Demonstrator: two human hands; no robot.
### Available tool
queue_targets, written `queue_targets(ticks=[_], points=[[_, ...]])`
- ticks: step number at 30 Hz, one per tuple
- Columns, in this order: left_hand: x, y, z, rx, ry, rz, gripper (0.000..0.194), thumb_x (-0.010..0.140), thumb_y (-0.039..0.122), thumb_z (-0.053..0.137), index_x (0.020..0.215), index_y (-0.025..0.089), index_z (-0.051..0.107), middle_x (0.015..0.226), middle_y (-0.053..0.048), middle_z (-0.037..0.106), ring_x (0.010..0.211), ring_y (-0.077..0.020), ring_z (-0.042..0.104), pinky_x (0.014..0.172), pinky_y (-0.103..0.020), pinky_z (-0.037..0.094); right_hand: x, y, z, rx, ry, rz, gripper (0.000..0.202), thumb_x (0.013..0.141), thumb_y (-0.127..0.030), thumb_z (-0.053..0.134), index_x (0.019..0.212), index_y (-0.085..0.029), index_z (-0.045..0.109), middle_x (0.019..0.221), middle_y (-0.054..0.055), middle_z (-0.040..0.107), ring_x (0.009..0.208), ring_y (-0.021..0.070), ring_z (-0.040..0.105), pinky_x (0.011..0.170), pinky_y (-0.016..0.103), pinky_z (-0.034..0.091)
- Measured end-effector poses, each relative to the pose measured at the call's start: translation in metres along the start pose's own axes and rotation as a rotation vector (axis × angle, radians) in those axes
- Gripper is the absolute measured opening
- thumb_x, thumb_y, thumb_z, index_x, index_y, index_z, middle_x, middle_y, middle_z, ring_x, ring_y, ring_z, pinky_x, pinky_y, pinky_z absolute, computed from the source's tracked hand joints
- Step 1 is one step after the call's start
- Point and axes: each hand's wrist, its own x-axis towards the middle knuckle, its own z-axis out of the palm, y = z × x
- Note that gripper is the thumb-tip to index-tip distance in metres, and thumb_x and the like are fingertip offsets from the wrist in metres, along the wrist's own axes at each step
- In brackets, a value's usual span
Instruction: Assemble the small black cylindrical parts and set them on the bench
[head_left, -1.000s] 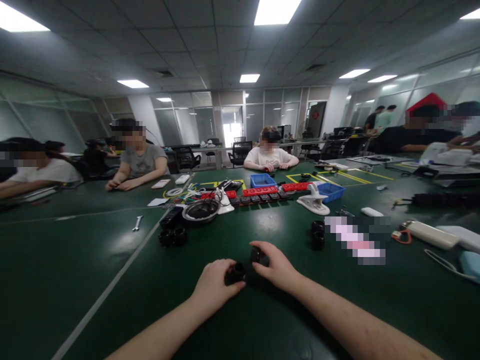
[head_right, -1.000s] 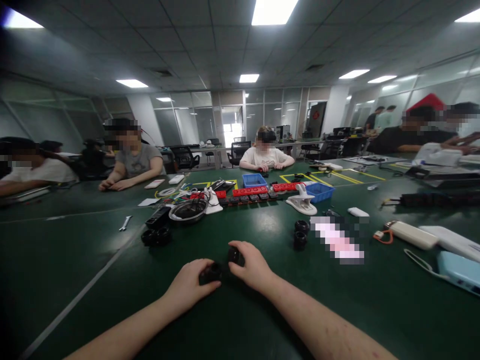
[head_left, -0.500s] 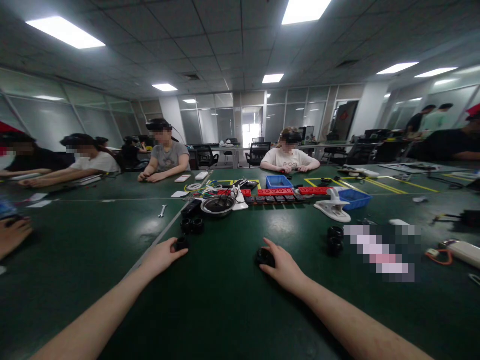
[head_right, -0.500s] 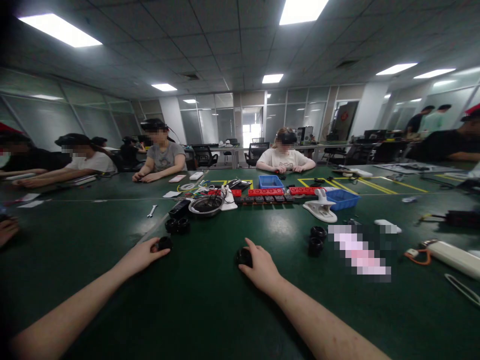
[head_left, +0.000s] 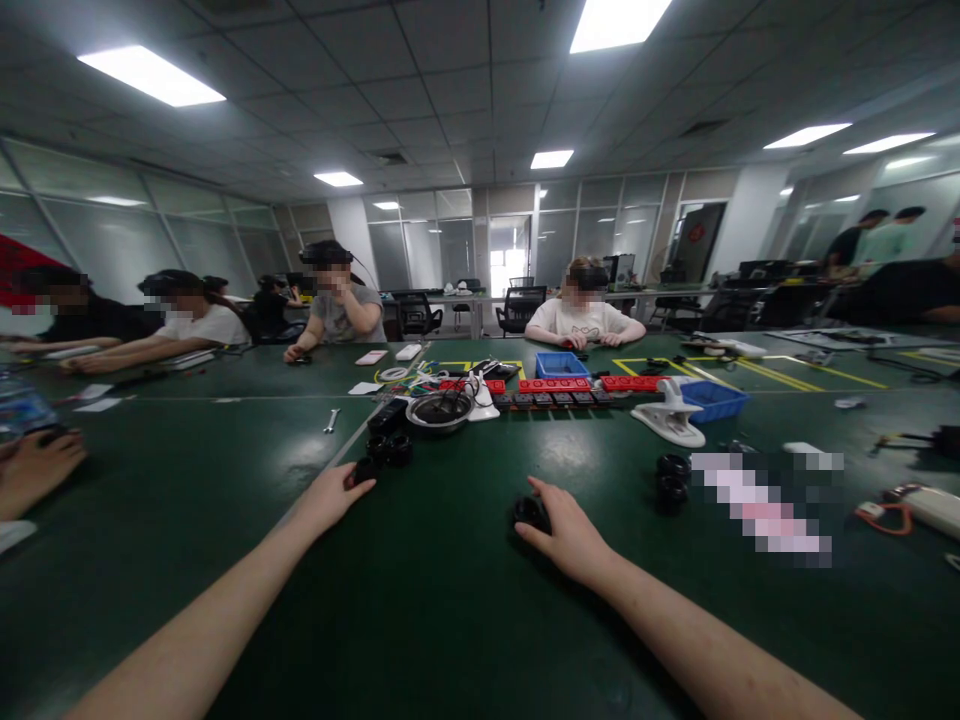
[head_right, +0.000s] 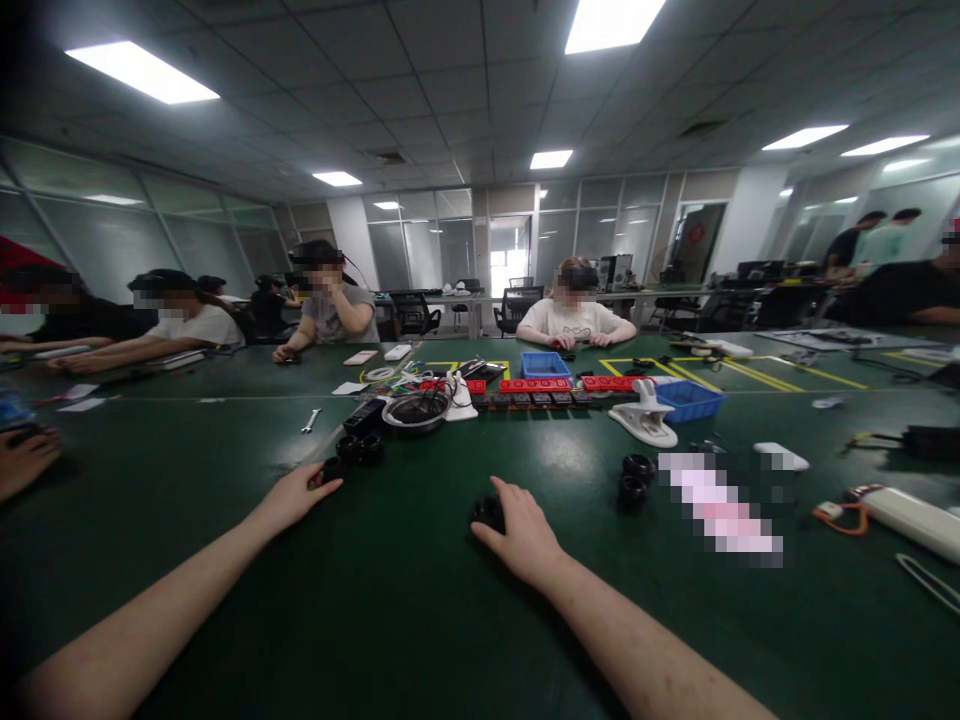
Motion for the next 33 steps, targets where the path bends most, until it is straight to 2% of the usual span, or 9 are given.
queue_targets(ticks=[4, 6, 10, 14, 18, 22, 26, 29, 33], points=[[-0.02, 0.011, -0.011, 0.042, 0.005, -0.063, 0.066, 0.071, 0.059, 0.041, 0.118, 0.013, 0.044, 0.111, -0.017, 0.056, 0.096, -0.0328, 0.054, 0.072, -0.039, 0.043, 0.001, -0.004, -0.009, -0.136, 0.069, 0.083, 0.035, 0.081, -0.044, 0.043, 0.095, -0.015, 0.056, 0.094, 0.01, 0.057, 0.089, 0.0232, 0.05, 0.078, 0.036, 0.038], [-0.039, 0.027, -0.016, 0.062, 0.042, -0.01, 0.066, 0.071, 0.059, 0.043, 0.121, 0.016, 0.042, 0.117, -0.015, 0.053, 0.104, -0.0318, 0.05, 0.081, -0.041, 0.04, 0.001, -0.007, -0.012, -0.204, 0.043, 0.106, 0.037, 0.084, -0.045, 0.037, 0.08, -0.016, 0.059, 0.083, 0.009, 0.057, 0.083, 0.0228, 0.05, 0.074, 0.036, 0.037], [-0.074, 0.074, -0.009, -0.028, -0.011, 0.233, 0.06, 0.074, 0.056, 0.044, 0.123, 0.021, 0.041, 0.12, -0.009, 0.051, 0.109, -0.0271, 0.047, 0.089, -0.04, 0.038, -0.003, -0.018, -0.009, -0.126, -0.119, -0.099, 0.035, 0.086, -0.043, 0.035, 0.102, -0.022, 0.058, 0.096, 0.007, 0.056, 0.09, 0.0216, 0.048, 0.078, 0.035, 0.035], [-0.079, 0.104, 0.013, -0.079, -0.042, 0.454, 0.07, 0.071, 0.055, 0.051, 0.13, 0.023, 0.03, 0.134, -0.008, 0.036, 0.122, -0.0264, 0.033, 0.098, -0.041, 0.029, -0.008, -0.022, -0.004, -0.062, -0.14, -0.158, 0.04, 0.084, -0.045, 0.038, 0.113, -0.021, 0.051, 0.102, 0.007, 0.054, 0.095, 0.0214, 0.047, 0.081, 0.034, 0.035], [-0.069, 0.106, 0.025, -0.062, -0.132, 0.529, 0.058, 0.075, 0.048, 0.05, 0.127, 0.026, 0.035, 0.128, -0.006, 0.045, 0.117, -0.0243, 0.04, 0.096, -0.04, 0.032, -0.005, -0.012, -0.007, -0.038, -0.137, -0.093, 0.038, 0.083, -0.043, 0.04, 0.106, -0.016, 0.054, 0.094, 0.008, 0.057, 0.089, 0.0203, 0.05, 0.079, 0.032, 0.037], [-0.065, 0.108, 0.024, -0.069, -0.089, 0.493, 0.041, 0.076, 0.044, 0.05, 0.112, 0.024, 0.048, 0.112, -0.004, 0.056, 0.104, -0.0222, 0.05, 0.088, -0.037, 0.038, -0.001, -0.005, -0.008, -0.044, -0.141, -0.094, 0.034, 0.082, -0.041, 0.042, 0.102, -0.017, 0.056, 0.092, 0.007, 0.056, 0.087, 0.0195, 0.051, 0.077, 0.031, 0.038], [-0.059, 0.113, 0.019, -0.035, -0.116, 0.442, 0.042, 0.07, 0.041, 0.058, 0.108, 0.025, 0.049, 0.11, -0.003, 0.057, 0.103, -0.0217, 0.052, 0.085, -0.033, 0.041, -0.001, -0.007, -0.008, -0.08, -0.153, -0.131, 0.031, 0.081, -0.04, 0.046, 0.099, -0.019, 0.058, 0.092, 0.007, 0.055, 0.087, 0.02, 0.05, 0.078, 0.031, 0.037], [-0.052, 0.104, 0.005, -0.003, -0.14, 0.408, 0.051, 0.066, 0.031, 0.061, 0.114, 0.024, 0.047, 0.115, -0.006, 0.054, 0.107, -0.0249, 0.049, 0.088, -0.037, 0.039, -0.003, -0.007, -0.009, -0.09, -0.172, -0.138, 0.029, 0.08, -0.039, 0.048, 0.098, -0.019, 0.059, 0.093, 0.007, 0.055, 0.087, 0.0199, 0.051, 0.078, 0.031, 0.038], [-0.042, 0.078, -0.032, 0.02, -0.234, 0.37, 0.035, 0.058, 0.023, 0.065, 0.093, 0.024, 0.061, 0.098, -0.005, 0.063, 0.093, -0.0268, 0.057, 0.083, -0.04, 0.043, -0.002, -0.007, -0.01, -0.1, -0.188, -0.138, 0.028, 0.078, -0.038, 0.05, 0.098, -0.019, 0.059, 0.093, 0.007, 0.054, 0.088, 0.02, 0.051, 0.078, 0.031, 0.038]])
